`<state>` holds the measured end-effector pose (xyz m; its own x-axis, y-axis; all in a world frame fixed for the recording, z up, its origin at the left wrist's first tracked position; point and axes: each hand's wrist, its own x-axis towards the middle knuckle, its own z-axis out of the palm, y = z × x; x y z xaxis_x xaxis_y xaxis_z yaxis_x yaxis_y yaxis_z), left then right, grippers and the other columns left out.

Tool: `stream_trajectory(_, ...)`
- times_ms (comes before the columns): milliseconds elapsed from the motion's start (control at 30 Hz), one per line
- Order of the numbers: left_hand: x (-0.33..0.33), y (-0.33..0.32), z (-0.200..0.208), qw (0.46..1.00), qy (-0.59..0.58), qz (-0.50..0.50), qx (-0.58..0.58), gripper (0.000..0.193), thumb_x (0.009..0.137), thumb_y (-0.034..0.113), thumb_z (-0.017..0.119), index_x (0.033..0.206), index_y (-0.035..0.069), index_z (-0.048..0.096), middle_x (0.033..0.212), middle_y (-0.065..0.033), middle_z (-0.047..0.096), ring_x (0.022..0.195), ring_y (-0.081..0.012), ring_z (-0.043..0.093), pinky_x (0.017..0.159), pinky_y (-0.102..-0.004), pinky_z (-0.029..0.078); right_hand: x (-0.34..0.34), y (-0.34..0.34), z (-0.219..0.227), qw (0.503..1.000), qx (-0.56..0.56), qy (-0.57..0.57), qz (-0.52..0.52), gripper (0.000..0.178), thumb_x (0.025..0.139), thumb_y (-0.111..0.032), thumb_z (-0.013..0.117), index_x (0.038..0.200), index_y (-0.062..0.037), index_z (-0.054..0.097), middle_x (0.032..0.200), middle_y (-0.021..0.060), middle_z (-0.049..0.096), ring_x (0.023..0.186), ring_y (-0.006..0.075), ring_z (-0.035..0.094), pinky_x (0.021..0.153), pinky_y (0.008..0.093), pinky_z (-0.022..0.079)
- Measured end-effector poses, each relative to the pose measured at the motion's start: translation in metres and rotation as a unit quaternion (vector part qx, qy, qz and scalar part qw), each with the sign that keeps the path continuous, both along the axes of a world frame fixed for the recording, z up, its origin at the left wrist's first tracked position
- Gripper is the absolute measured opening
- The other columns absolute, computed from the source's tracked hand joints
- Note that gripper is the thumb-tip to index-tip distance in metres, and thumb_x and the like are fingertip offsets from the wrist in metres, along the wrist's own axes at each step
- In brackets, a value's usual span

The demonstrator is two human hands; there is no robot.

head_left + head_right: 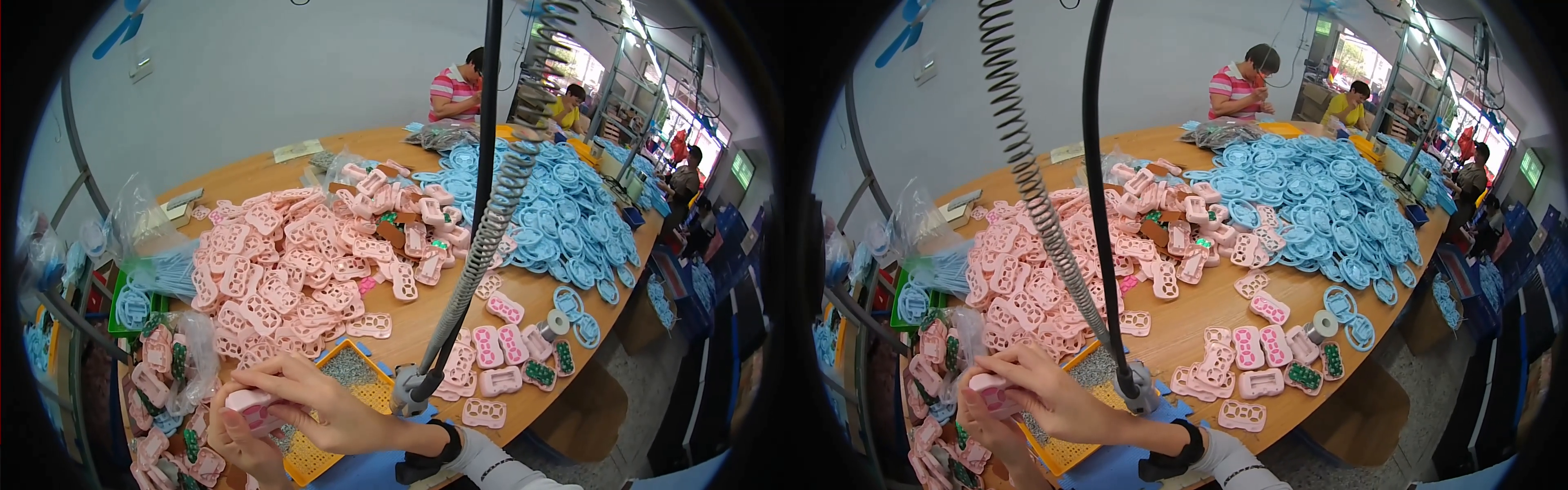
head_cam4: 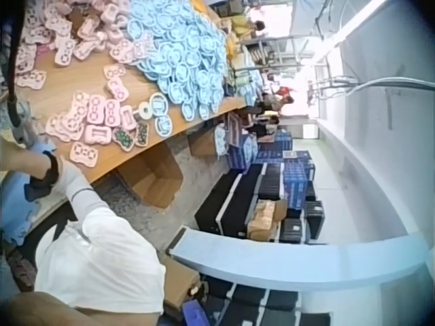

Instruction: Assemble electronic toy components including circuit boards and plastic casings using an electric screwdriver.

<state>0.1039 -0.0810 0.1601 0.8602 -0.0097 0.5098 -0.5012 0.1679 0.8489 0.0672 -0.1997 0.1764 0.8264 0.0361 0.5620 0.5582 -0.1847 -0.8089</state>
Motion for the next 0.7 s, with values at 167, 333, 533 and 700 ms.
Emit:
stream_trajectory(167,-0.002,-0.003,0.000,1.000,0.005,0.007,-0.003,0.048,0.090,0.041,0.041,0.096,-0.004,0.055,0.072,-0.0085,0.058,0.049,-0.0093,0.053,0.035,-0.0167,0.038,0.004,-0.005,-0.002,1.000,0.012,-0.005,0.024,0.046,0.080,0.004,0.051,0.124,-0.0030,0.046,0.114,0.0119,0.047,0.103,0.0247,0.045,0.087,0.0322,0.036)
stream_trajectory(333,0.001,-0.002,-0.001,1.000,-0.001,-0.006,-0.009,0.047,0.090,0.040,0.043,0.095,-0.005,0.055,0.071,-0.0088,0.059,0.048,-0.0099,0.054,0.035,-0.0184,0.040,0.007,-0.003,-0.003,1.000,0.010,-0.009,0.026,0.046,0.078,0.009,0.049,0.123,-0.0030,0.048,0.114,0.0122,0.048,0.104,0.0243,0.046,0.086,0.0311,0.037)
stream_trajectory(533,-0.002,0.014,0.001,0.999,0.004,-0.048,0.007,0.037,0.090,0.029,0.046,0.099,-0.006,0.056,0.074,-0.0094,0.060,0.052,-0.0109,0.056,0.040,-0.0203,0.044,0.006,0.003,0.004,0.999,-0.023,-0.012,0.024,0.045,0.078,0.011,0.047,0.121,-0.0021,0.050,0.113,0.0123,0.050,0.104,0.0240,0.047,0.086,0.0302,0.038)
stream_trajectory(700,-0.006,0.013,0.006,0.997,0.019,-0.066,0.019,0.027,0.091,0.020,0.046,0.101,-0.003,0.058,0.077,-0.0085,0.060,0.054,-0.0087,0.055,0.045,-0.0191,0.045,-0.003,0.002,0.002,0.999,-0.021,0.042,0.014,0.042,0.080,0.008,0.047,0.121,-0.0012,0.049,0.109,0.0141,0.051,0.102,0.0252,0.048,0.087,0.0309,0.038)
